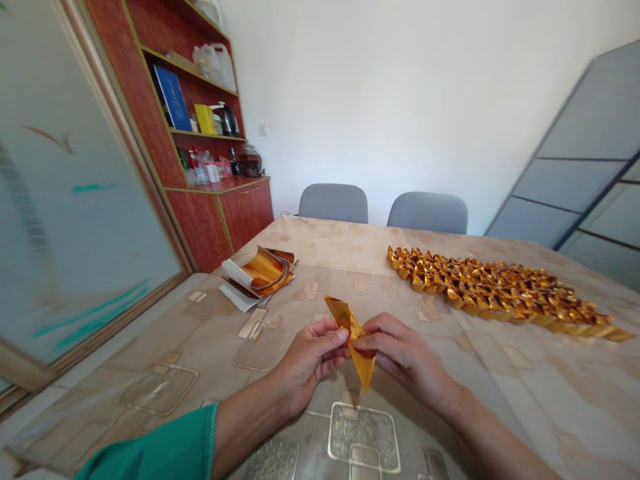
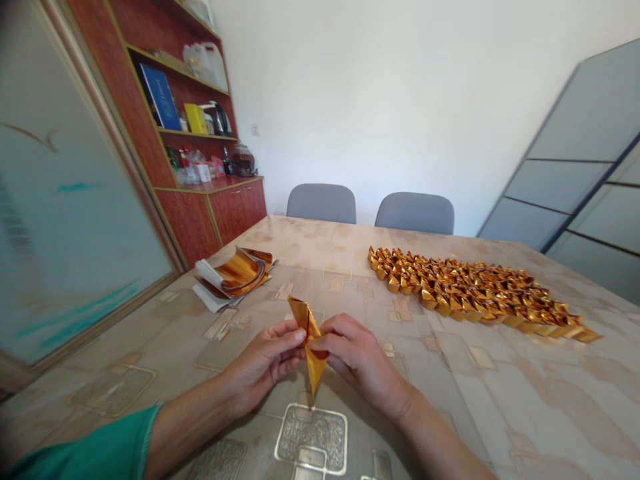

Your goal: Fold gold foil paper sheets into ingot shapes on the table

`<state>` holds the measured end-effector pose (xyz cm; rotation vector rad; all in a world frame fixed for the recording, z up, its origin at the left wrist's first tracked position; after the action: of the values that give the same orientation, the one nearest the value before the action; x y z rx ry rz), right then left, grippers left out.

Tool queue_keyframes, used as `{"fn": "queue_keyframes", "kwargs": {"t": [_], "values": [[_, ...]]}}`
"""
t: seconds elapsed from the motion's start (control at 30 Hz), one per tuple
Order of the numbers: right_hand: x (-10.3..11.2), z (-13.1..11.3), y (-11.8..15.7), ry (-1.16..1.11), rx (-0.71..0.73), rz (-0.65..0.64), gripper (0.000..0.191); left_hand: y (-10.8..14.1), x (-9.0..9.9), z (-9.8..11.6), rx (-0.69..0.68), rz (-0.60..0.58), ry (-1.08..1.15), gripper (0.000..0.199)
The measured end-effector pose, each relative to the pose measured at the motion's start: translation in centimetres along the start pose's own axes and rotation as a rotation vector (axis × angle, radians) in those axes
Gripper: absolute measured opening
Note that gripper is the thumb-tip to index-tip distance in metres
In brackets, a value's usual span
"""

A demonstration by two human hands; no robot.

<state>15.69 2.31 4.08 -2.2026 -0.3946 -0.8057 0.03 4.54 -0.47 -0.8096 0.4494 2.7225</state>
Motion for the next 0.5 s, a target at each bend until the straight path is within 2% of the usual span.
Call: {"fn": "queue_keyframes", "kwargs": {"t": [0.1,0.3,0.5], "values": [[0.29,0.49,0.26,0.04,0.055,0.029,0.027,-0.06,0.13,0.28,0.0,0.021,-0.016,0.034],[0.72,0.42,0.32,0.037,0.075,-0.049,0.038,-0.35,0.52,0.8,-0.022,0.072,0.018,0.032],[0.69,0.45,0.19,0.042,0.051,-0.052,0.025,-0.44,0.74,0.98,-0.062,0.127,-0.008,0.038]]}}
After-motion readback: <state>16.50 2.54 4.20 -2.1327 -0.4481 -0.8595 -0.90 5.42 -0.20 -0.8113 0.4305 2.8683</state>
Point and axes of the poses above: each hand's wrist, its own y-axis away from the middle knuckle, its own x-axis out of the back of the hand, z = x × y, the point moved 4 cm from there along -y, towards the middle knuckle, and after that the axes turned 5 degrees about -x, right-handed, at the moved point
